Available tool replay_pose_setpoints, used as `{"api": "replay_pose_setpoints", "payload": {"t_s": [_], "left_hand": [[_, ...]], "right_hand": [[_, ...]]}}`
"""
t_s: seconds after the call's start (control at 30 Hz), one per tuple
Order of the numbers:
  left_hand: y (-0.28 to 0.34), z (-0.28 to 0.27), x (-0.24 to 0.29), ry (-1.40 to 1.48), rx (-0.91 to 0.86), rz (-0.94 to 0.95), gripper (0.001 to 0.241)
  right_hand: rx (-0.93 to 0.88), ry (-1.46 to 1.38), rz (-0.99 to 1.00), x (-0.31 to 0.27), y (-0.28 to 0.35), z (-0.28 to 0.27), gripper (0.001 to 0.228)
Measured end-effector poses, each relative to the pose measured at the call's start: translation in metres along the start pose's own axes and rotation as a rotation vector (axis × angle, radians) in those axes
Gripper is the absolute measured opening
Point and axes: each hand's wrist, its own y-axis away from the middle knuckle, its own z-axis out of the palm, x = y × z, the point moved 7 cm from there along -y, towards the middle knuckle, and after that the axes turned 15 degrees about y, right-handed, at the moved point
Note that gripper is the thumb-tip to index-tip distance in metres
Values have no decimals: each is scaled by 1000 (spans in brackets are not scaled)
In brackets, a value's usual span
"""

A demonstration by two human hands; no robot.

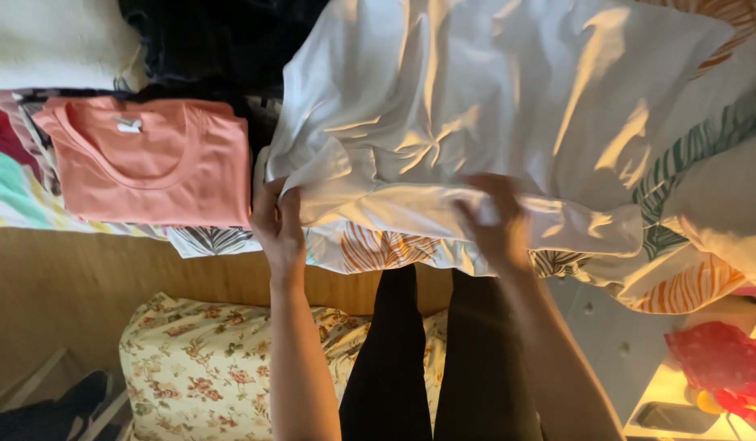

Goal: The person folds a pink t-shirt and places it on a stack of other folded clothes on a bed. They then pick up a white t-shirt, smooth it out, and fold it by hand, placing it on top of the existing pile.

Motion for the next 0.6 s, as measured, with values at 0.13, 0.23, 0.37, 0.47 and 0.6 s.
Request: {"api": "replay_pose_setpoints", "payload": {"t_s": [0.13,0.23,0.37,0.47,0.6], "left_hand": [[-11,14,26,170,-159,26,15],[-17,14,32,-50,-222,3,17],[-28,7,24,-576,-172,210,18],[-36,12,19,-726,-105,163,20],[-38,25,40,-841,-63,196,26]], "right_hand": [[-6,-92,-219,-87,-24,67,47],[-56,156,-123,-109,-34,96,55],[-3,76,-14,-103,-26,103,24],[56,-54,94,-85,-17,106,21],[181,-123,-25,-94,-20,93,23]]}}
